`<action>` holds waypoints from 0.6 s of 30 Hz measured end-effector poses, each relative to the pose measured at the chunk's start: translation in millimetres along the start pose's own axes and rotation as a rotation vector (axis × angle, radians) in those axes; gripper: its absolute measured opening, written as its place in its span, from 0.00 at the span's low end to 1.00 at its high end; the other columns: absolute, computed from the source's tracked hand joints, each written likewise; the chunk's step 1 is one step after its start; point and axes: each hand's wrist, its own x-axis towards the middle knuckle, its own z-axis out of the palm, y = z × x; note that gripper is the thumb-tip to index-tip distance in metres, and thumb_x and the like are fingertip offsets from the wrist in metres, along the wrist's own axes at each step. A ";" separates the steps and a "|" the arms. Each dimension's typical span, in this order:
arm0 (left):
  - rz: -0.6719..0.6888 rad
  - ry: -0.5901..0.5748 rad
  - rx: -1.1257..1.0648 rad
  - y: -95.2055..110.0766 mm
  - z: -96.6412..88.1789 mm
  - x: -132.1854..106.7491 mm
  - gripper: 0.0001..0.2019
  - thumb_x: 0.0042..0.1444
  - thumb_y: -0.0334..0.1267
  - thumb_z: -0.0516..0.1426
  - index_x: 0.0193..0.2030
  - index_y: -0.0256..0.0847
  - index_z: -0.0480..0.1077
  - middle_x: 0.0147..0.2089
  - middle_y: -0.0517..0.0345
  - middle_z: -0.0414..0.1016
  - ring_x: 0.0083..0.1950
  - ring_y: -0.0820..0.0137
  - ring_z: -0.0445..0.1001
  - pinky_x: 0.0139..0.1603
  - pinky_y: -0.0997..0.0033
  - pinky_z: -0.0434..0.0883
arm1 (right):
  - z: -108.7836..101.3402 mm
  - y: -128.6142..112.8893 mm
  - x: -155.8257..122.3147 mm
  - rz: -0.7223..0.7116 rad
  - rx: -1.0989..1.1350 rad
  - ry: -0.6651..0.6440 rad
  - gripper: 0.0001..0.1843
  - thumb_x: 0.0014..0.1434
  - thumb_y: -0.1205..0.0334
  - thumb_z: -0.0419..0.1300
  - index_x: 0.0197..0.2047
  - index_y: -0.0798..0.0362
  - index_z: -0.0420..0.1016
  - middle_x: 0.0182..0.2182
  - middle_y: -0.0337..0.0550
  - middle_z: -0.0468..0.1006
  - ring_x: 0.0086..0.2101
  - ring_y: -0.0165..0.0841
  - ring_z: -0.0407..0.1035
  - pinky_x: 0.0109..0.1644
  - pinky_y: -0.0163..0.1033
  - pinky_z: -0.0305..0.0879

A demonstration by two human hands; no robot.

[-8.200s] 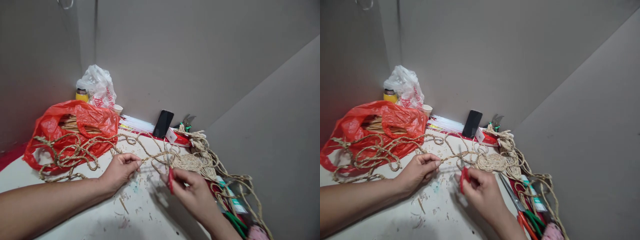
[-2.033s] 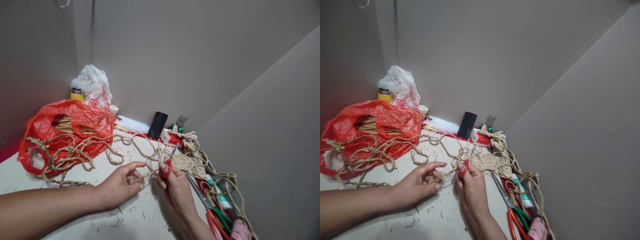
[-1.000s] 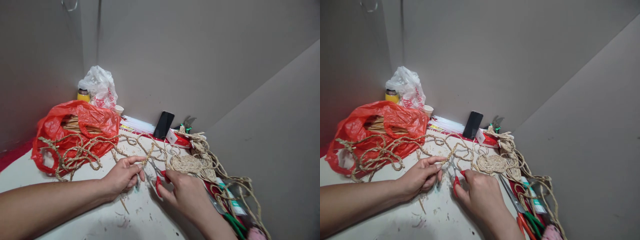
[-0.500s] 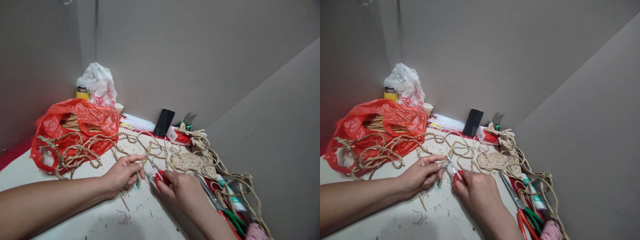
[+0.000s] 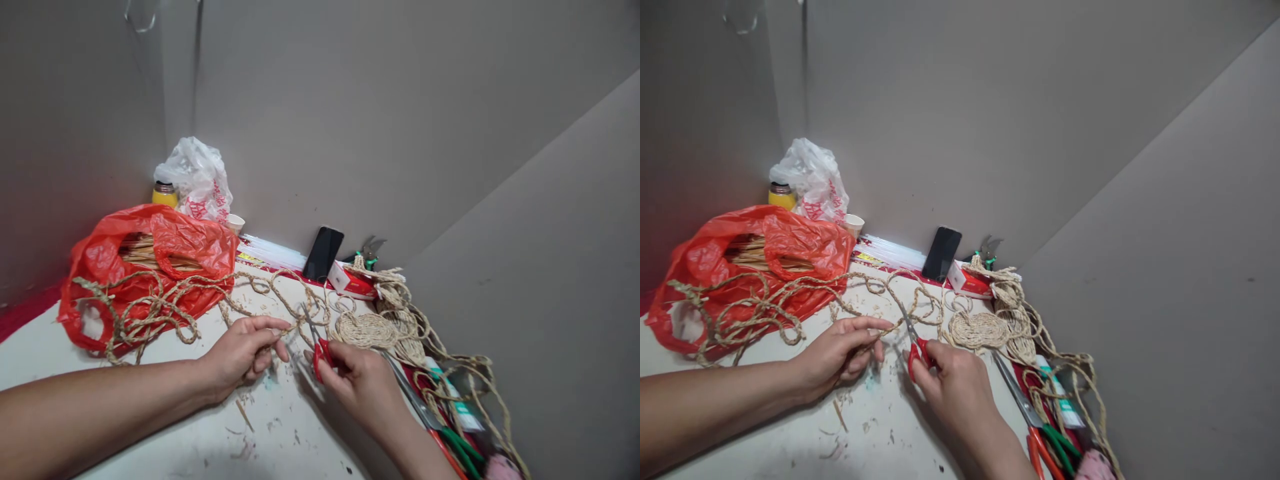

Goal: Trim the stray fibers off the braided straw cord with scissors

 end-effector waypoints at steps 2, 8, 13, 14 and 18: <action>-0.002 0.029 -0.008 1.3 0.8 0.3 0.14 0.51 0.36 0.57 0.44 0.34 0.69 0.29 0.56 0.75 0.15 0.83 0.54 0.14 0.81 0.47 | -3.7 -2.3 -0.8 -0.010 -0.018 -0.041 0.15 0.55 0.57 0.53 0.19 0.51 0.60 0.16 0.34 0.63 0.19 0.27 0.53 0.25 0.34 0.46; -0.003 0.062 -0.006 -1.0 -0.9 4.0 0.13 0.49 0.34 0.61 0.41 0.31 0.70 0.34 0.49 0.79 0.20 0.81 0.66 0.19 0.81 0.61 | -22.1 -9.0 -1.9 -0.020 -0.059 -0.175 0.12 0.53 0.59 0.55 0.20 0.51 0.62 0.16 0.35 0.66 0.19 0.27 0.55 0.25 0.34 0.45; -0.066 0.003 0.001 -4.2 -2.7 5.8 0.12 0.47 0.35 0.63 0.37 0.32 0.68 0.37 0.46 0.79 0.26 0.74 0.75 0.24 0.78 0.68 | -36.7 -11.6 -4.7 -0.027 -0.155 -0.306 0.10 0.53 0.59 0.54 0.22 0.51 0.64 0.17 0.35 0.68 0.19 0.27 0.55 0.25 0.34 0.43; -0.069 0.007 -0.001 -4.2 -2.7 5.8 0.12 0.47 0.35 0.63 0.37 0.32 0.68 0.37 0.46 0.79 0.26 0.74 0.75 0.24 0.78 0.68 | -38.5 -12.1 -5.4 -0.026 -0.178 -0.322 0.10 0.53 0.59 0.54 0.22 0.51 0.65 0.17 0.35 0.68 0.19 0.27 0.56 0.25 0.34 0.43; -0.062 0.055 -0.034 -3.1 -1.8 5.3 0.15 0.44 0.34 0.65 0.37 0.34 0.68 0.36 0.49 0.79 0.25 0.74 0.75 0.24 0.78 0.68 | -41.1 -15.4 -8.3 -0.027 -0.245 -0.355 0.10 0.54 0.58 0.54 0.23 0.51 0.66 0.19 0.38 0.71 0.20 0.28 0.60 0.26 0.35 0.43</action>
